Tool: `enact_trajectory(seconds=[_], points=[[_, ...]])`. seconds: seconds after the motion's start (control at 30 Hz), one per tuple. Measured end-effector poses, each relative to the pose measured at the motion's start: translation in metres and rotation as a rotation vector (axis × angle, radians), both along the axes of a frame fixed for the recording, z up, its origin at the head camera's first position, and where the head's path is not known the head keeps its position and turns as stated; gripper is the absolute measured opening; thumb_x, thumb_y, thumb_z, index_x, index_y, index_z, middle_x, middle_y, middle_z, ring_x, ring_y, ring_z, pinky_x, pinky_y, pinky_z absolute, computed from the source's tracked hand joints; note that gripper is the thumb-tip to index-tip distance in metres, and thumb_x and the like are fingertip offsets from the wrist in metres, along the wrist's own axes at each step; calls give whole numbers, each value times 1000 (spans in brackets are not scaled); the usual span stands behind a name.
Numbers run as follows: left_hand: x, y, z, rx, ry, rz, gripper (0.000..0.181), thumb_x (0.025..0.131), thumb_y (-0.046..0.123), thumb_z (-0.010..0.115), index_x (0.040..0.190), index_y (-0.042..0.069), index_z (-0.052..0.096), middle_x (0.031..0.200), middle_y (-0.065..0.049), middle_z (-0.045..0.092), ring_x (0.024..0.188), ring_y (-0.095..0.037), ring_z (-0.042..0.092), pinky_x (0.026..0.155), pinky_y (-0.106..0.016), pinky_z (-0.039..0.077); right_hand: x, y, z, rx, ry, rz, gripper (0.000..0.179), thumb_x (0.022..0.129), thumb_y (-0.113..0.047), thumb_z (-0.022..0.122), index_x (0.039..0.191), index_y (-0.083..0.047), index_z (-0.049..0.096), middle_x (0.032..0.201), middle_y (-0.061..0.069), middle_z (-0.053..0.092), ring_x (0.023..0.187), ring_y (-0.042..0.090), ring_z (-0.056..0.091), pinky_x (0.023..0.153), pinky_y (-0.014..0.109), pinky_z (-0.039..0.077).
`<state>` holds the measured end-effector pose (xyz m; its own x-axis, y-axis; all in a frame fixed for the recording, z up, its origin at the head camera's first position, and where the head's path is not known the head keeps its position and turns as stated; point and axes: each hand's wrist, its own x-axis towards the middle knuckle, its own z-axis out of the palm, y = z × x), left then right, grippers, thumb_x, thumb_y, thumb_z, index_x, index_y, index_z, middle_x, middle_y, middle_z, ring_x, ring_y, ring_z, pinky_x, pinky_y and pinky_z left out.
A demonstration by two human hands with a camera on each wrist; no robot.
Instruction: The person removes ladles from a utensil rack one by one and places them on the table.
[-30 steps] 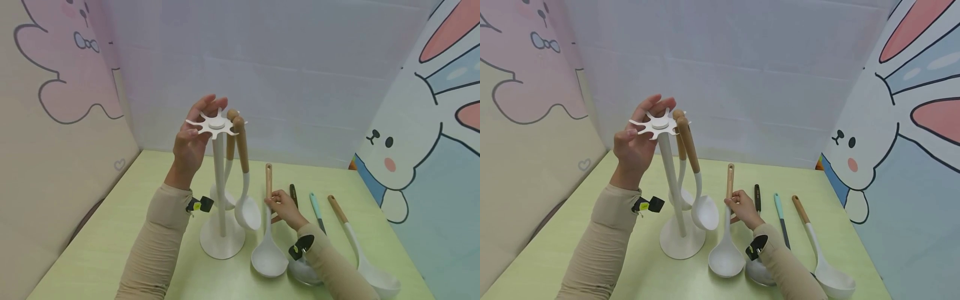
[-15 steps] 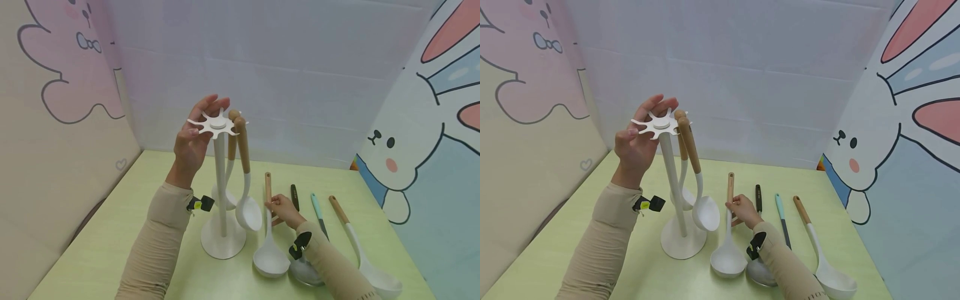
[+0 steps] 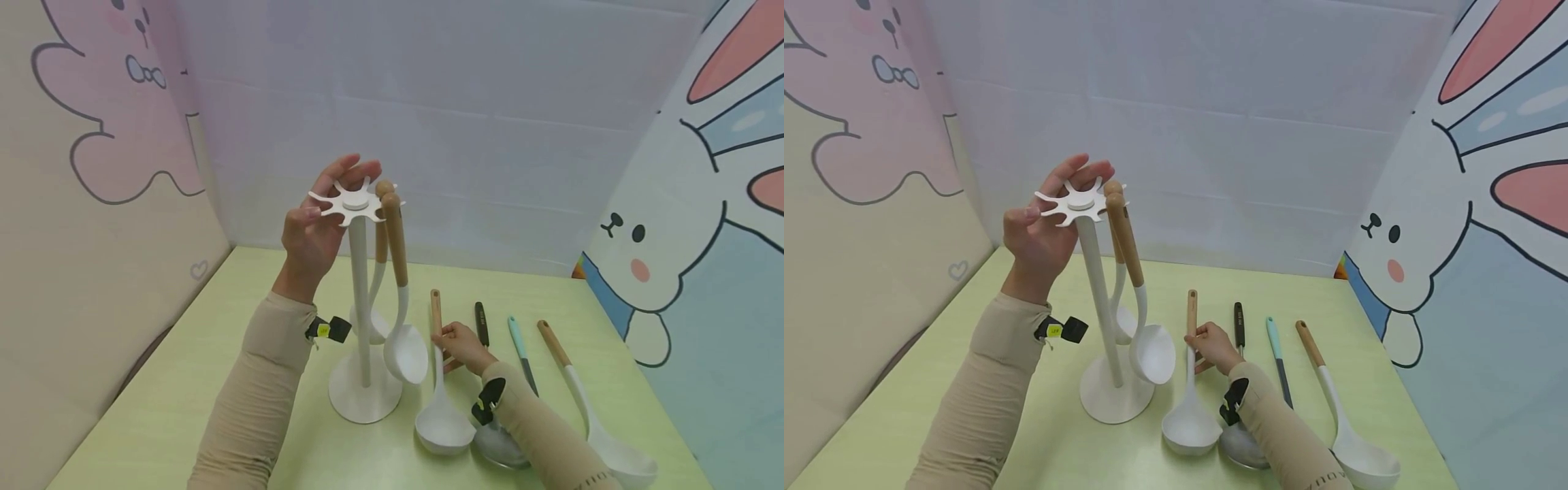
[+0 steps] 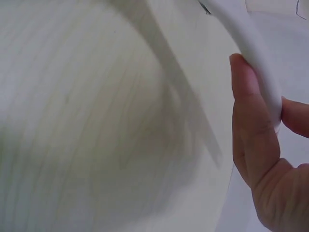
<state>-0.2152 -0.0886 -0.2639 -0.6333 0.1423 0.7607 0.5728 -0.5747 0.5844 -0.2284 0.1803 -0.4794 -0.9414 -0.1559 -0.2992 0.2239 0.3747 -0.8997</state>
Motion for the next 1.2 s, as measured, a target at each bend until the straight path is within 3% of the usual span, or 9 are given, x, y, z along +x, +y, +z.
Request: enact_trajectory(seconds=[0.4,1.0,1.2], points=[[-3,1,1,4,39,-76,63,74,28,42,133,15,56,131,-6,61,132,-29,45,107,-43,33,-2,3,-6,27,-12,22,22,100,-11,58,112,6,50,92,17,61,68,20,64,54,34,58],[-12,2,1,19,24,-181,66,73,31,47,135,11,55,132,-10,60,134,-33,44,101,-40,37,-5,4,-12,51,-31,19,22,99,-10,58,110,7,51,93,17,60,70,20,63,54,31,57],[-15,2,1,13,29,-215,67,74,34,49,136,11,55,133,-10,59,134,-34,43,104,-44,36,-7,4,-12,67,-39,23,23,100,-10,58,112,8,51,95,18,59,73,21,63,56,31,58]])
